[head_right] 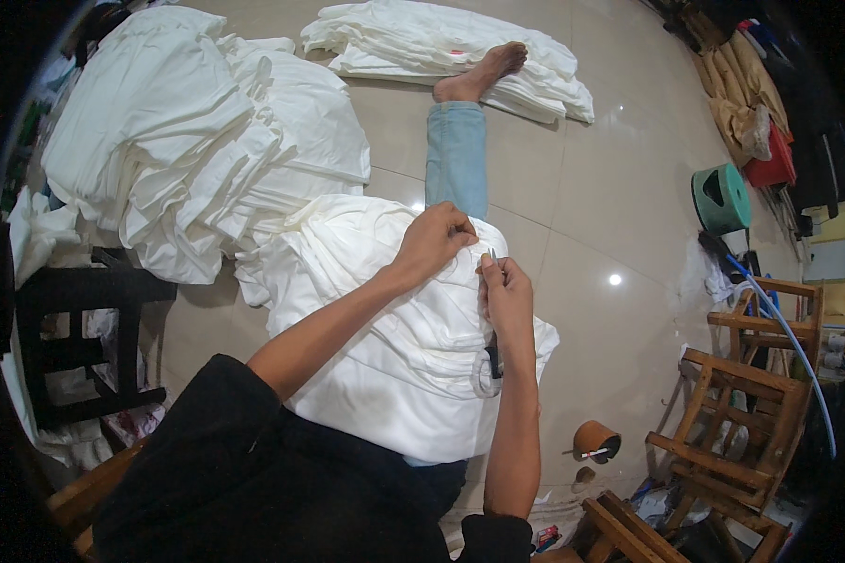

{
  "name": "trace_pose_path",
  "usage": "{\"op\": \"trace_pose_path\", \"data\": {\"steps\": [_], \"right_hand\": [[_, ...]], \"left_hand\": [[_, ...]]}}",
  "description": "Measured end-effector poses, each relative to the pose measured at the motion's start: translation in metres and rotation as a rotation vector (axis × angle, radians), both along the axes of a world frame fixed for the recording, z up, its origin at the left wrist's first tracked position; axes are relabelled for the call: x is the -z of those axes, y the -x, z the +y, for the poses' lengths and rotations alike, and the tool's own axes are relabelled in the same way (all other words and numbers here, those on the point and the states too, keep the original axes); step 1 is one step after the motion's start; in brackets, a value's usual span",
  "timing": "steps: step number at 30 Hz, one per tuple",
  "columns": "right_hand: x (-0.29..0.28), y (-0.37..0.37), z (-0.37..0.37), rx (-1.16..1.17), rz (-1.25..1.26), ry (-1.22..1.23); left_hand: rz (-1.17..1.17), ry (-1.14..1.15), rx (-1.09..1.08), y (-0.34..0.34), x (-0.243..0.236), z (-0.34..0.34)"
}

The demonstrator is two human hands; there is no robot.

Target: The person sits on the floor and uses scissors to cut tags and threads off a stack of white fabric. They handle the fabric with both hands to align the edges and remove the cut pieces.

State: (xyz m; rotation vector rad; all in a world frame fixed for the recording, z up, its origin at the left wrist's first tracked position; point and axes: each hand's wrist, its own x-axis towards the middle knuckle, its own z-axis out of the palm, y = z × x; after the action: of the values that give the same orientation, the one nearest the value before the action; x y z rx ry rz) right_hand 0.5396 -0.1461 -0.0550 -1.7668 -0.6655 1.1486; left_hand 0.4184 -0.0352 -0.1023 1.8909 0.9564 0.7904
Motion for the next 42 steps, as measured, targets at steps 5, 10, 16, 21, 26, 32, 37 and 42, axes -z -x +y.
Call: {"op": "trace_pose_path", "data": {"steps": [5,10,16,21,26,32,37,42], "right_hand": [[-0.005,0.001,0.000,-0.024,0.018,-0.014],[-0.015,-0.003,0.009,-0.147,-0.062,0.079],[-0.028,-0.005,0.025,-0.243,-0.173,0.165],[-0.021,-0.007,0.030,-0.273,-0.224,0.152],[-0.017,-0.010,0.030,-0.322,-0.271,0.118],[-0.018,-0.014,0.006,-0.177,-0.602,-0.073],[-0.047,-0.013,-0.027,-0.239,-0.565,-0.086],[-0.020,-0.026,-0.038,-0.142,-0.709,-0.232]], "left_hand": [[-0.141,0.358,0.001,0.001,-0.007,0.007],[-0.152,0.412,0.023,-0.004,0.003,0.010],[-0.293,0.596,0.027,-0.006,-0.003,0.004],[-0.310,0.674,0.061,-0.004,-0.006,0.004],[-0.372,0.726,0.062,-0.003,-0.010,0.004],[-0.717,0.607,-0.131,0.068,-0.040,-0.001],[-0.545,0.370,-0.836,0.283,-0.014,-0.036],[-0.048,0.236,-1.399,0.412,0.034,-0.140]]}}
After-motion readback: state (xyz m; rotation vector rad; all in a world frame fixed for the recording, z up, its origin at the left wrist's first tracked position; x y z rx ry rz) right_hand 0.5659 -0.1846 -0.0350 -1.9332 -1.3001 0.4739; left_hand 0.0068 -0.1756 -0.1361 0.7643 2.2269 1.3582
